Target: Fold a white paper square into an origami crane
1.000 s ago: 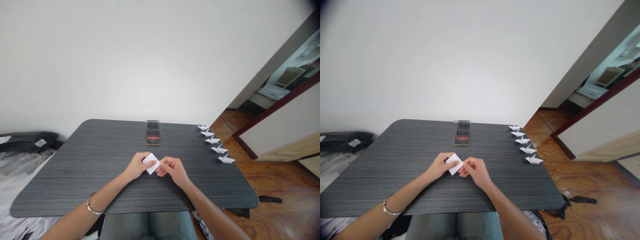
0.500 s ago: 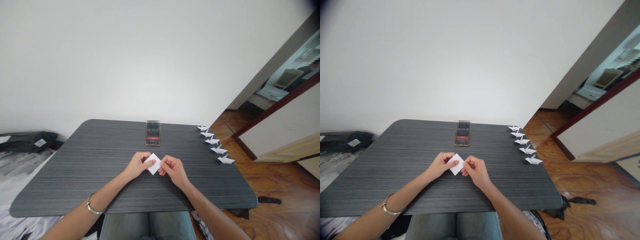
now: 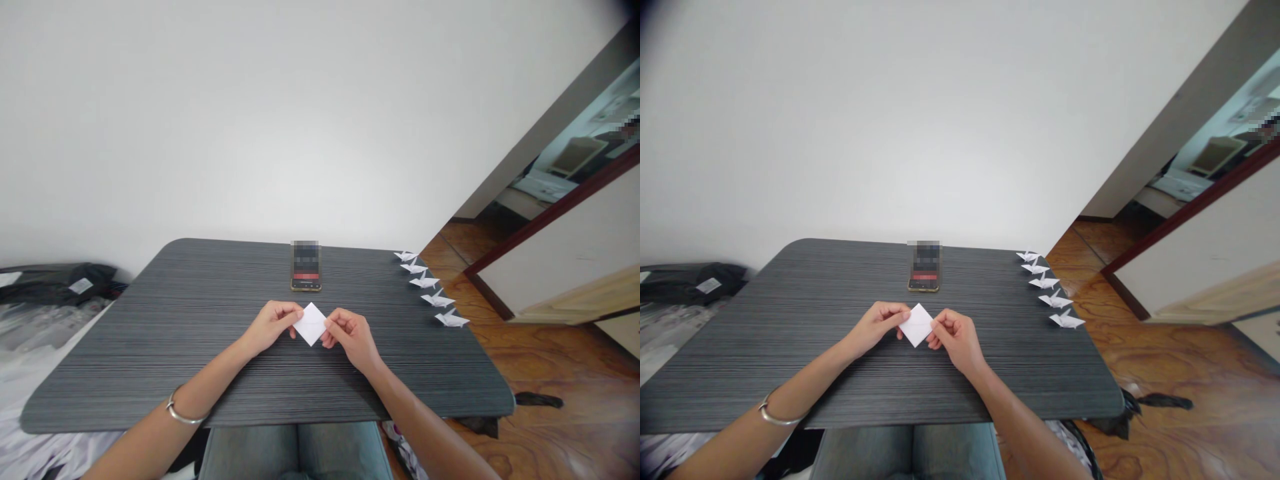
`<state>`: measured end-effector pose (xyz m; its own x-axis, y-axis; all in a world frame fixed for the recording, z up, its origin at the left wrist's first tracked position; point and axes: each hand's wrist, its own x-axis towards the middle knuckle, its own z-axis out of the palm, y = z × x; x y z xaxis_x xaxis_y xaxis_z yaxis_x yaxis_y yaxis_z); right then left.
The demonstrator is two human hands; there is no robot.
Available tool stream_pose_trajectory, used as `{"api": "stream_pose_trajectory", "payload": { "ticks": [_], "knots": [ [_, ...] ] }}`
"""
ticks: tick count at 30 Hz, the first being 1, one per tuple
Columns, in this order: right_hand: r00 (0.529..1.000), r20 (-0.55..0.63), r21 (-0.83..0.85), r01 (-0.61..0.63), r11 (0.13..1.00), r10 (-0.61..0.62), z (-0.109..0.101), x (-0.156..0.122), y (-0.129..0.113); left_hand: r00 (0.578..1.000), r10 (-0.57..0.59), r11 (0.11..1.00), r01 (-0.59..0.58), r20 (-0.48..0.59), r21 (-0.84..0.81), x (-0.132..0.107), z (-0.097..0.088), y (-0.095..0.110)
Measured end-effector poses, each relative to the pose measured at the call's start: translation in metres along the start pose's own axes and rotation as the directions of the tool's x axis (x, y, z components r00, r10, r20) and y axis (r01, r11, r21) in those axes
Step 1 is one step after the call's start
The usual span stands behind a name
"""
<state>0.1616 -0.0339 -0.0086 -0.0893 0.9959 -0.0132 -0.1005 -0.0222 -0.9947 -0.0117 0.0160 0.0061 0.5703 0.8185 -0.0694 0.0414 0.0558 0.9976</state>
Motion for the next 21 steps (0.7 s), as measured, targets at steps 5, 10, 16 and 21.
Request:
{"api": "stream_pose_trajectory", "payload": {
  "ticks": [5,10,16,21],
  "knots": [
    [1.000,-0.008,0.016,-0.001,1.000,0.001,-0.0018,0.0013,0.0011,1.000,-0.002,0.996,0.004,0.031,-0.091,-0.0003,-0.0019,0.0015],
    [1.000,-0.022,0.039,-0.009,0.999,0.010,-0.0047,0.0040,0.0043,0.997,0.079,0.994,-0.079,-0.007,-0.071,-0.0031,-0.0014,0.0021],
    [0.999,-0.022,0.080,-0.026,0.996,0.028,-0.0054,0.0059,0.0076,0.962,0.253,0.938,-0.220,-0.099,0.267,-0.0074,0.0061,0.0000],
    [0.999,-0.027,0.095,-0.029,0.995,0.031,-0.0052,0.0067,0.0097,0.929,0.348,0.887,-0.283,-0.127,0.365,-0.0081,0.0063,0.0008]
  ]
}}
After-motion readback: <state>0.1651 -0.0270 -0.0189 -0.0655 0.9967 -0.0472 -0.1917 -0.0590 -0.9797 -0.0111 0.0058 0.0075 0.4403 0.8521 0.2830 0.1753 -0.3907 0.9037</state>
